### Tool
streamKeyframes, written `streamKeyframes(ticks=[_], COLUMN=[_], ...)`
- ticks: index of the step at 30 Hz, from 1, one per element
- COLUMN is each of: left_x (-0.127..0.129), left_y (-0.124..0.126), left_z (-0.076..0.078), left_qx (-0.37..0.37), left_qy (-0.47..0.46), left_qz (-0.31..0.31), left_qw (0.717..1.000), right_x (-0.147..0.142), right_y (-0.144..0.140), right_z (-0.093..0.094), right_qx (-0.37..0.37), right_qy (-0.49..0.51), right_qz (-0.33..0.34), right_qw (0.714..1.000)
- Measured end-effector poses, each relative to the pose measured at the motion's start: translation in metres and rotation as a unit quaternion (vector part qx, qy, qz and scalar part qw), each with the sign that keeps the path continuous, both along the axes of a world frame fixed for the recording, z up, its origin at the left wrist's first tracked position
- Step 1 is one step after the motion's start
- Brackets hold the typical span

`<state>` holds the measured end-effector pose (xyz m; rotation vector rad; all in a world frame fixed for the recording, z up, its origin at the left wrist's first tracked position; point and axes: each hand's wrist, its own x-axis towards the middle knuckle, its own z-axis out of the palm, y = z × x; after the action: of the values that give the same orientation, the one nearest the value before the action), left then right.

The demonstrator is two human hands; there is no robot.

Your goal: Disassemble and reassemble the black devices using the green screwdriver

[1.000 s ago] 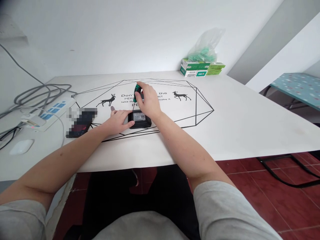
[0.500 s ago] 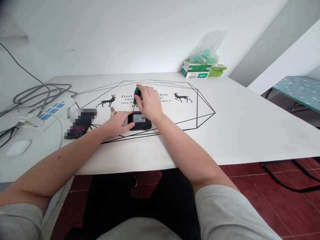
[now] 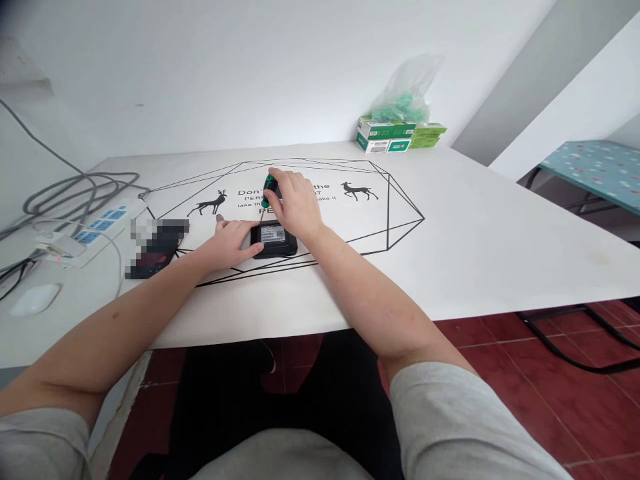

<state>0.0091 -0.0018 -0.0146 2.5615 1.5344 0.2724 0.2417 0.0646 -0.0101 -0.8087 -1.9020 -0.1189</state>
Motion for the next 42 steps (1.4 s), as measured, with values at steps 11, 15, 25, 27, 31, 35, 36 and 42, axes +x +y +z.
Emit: streamKeyframes(ticks=[11,15,25,27,31,35,36,42], left_x=[-0.001,-0.002,-0.005,-0.004,-0.004,-0.002,-0.002,-0.002], left_y=[-0.001,-0.001,0.001,0.002,0.002,0.0,-0.001,0.0], left_z=[0.001,-0.001,-0.004,-0.005,-0.005,-0.003,-0.003,-0.002], left_qx=[0.012,0.015,0.009,0.008,0.006,0.002,0.001,-0.001], left_qy=[0.012,0.007,0.0,-0.002,-0.008,-0.005,-0.004,0.001], left_qz=[-0.009,-0.014,-0.017,-0.015,-0.015,-0.015,-0.014,-0.01], left_qw=[1.0,1.0,1.0,1.0,1.0,1.0,1.0,1.0], right_x=[-0.014,-0.015,-0.015,-0.015,-0.015,-0.018,-0.018,-0.019], right_y=[0.003,0.002,-0.007,-0.008,-0.009,-0.011,-0.012,-0.008], right_z=[-0.013,-0.012,-0.005,-0.004,0.0,0.005,0.006,0.008], right_qx=[-0.107,-0.088,-0.069,-0.075,-0.092,-0.095,-0.092,-0.072], right_qy=[0.148,0.13,0.089,0.099,0.117,0.116,0.112,0.089], right_qz=[0.164,0.15,0.128,0.126,0.122,0.137,0.139,0.144], right_qw=[0.969,0.976,0.985,0.984,0.981,0.979,0.98,0.983])
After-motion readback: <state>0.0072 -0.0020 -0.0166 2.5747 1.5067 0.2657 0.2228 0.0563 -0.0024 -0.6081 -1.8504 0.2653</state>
